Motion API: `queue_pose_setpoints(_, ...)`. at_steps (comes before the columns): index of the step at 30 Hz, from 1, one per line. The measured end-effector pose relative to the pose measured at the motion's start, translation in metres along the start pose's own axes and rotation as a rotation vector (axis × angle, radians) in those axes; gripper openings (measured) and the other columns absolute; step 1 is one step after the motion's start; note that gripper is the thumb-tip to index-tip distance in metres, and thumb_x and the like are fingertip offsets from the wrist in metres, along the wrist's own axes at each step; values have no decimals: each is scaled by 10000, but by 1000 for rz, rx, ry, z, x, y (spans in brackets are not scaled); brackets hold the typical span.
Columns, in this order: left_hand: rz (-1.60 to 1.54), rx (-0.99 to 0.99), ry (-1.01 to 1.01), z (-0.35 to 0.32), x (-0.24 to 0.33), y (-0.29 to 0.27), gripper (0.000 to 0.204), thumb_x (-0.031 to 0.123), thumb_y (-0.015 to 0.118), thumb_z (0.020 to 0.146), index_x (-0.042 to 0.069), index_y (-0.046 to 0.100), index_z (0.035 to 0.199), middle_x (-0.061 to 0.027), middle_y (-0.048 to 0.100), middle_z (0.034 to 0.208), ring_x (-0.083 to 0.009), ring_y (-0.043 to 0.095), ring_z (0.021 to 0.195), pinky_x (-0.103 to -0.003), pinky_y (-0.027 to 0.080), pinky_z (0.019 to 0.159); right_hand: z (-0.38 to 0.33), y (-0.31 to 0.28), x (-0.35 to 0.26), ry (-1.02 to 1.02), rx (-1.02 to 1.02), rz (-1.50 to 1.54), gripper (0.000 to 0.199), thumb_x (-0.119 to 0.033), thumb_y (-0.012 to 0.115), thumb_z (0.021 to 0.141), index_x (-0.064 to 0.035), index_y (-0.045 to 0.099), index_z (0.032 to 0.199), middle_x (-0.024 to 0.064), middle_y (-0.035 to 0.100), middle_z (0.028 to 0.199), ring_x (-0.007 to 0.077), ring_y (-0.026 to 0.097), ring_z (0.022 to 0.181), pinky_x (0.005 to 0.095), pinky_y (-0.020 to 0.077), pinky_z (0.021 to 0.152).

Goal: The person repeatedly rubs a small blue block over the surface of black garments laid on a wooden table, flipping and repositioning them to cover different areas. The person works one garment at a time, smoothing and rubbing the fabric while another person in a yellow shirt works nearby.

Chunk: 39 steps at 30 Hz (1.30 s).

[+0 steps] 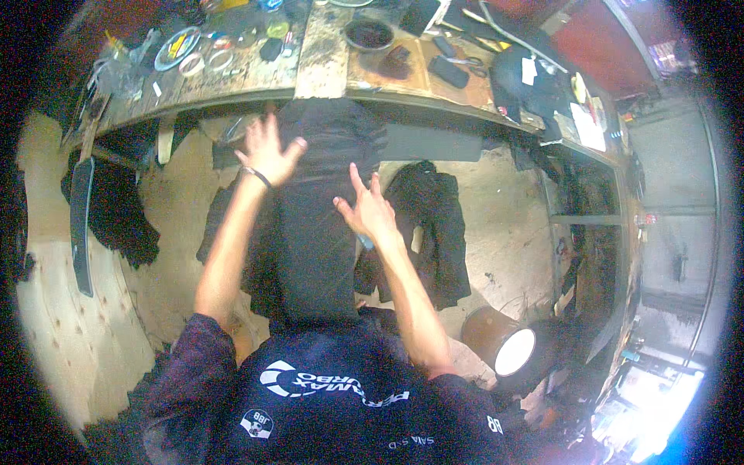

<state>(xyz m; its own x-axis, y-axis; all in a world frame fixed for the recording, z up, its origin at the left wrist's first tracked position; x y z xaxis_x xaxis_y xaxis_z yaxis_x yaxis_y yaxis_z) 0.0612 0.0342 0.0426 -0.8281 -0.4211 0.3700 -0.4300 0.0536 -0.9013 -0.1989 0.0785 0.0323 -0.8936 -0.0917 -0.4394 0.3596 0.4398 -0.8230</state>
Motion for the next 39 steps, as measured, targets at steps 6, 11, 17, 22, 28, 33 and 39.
queue_pose_setpoints(6,-26,170,118,14,-1,72,1403,954,616,767,153,16,1751,-217,81,1805,-435,142,1653,-766,98,1257,54,-20,-25,-12,-198,-86,1074,-527,712,976,-196,41,1747,317,603,1483,483,642,1307,548,520,1108)
queue_pose_setpoints(11,-59,74,101,78,4,61,1569,979,700,638,102,16,1743,-246,153,1782,-446,184,1637,-759,146,1253,37,-20,-57,-81,421,-197,816,-629,709,954,-25,529,1472,244,743,1162,437,734,1106,507,610,910)
queue_pose_setpoints(17,-253,-78,17,101,5,61,1746,914,858,474,-70,80,1689,-321,448,1609,-446,516,1453,-591,475,1132,-38,39,-77,-860,384,-210,891,-447,900,802,-273,529,1594,153,629,1270,329,587,1174,457,506,938)
queue_pose_setpoints(22,-181,-80,39,115,8,55,1724,927,853,446,-130,192,1637,-323,673,1375,-421,711,1229,-476,590,1008,-13,56,-71,-524,235,151,743,-359,925,790,-87,618,1409,141,624,1186,312,611,1088,432,529,956)
queue_pose_setpoints(28,-82,-90,124,113,14,39,1758,1002,762,490,-153,115,1647,-304,745,1197,-402,765,1088,-467,617,925,54,50,-77,-941,62,-65,650,-457,876,801,-61,667,1272,116,638,1084,335,587,1060,481,501,935)
queue_pose_setpoints(33,-93,-86,144,118,11,40,1623,1001,754,517,-176,305,1542,-324,754,1139,-407,774,1066,-463,619,929,62,54,-78,-774,258,31,661,-404,900,747,-95,680,1287,142,634,1124,360,575,1080,521,492,903)
queue_pose_setpoints(39,-136,-72,131,118,11,44,1557,976,787,512,-183,366,1464,-333,746,1158,-419,765,1091,-472,617,940,-99,102,-37,-822,-184,33,773,-308,936,621,-104,689,1325,121,650,1191,356,604,1114,510,522,945)
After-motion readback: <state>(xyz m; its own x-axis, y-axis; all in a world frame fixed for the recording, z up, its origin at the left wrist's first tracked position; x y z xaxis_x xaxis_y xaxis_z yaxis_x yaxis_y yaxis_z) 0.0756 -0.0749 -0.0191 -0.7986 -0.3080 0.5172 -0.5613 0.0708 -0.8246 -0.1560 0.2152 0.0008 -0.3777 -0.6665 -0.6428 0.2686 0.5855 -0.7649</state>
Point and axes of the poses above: each hand's wrist, its own z-axis towards the middle knuckle, its own y-axis out of the palm, x = y × z, the point moved 1 cm from there along z, towards the middle knuckle
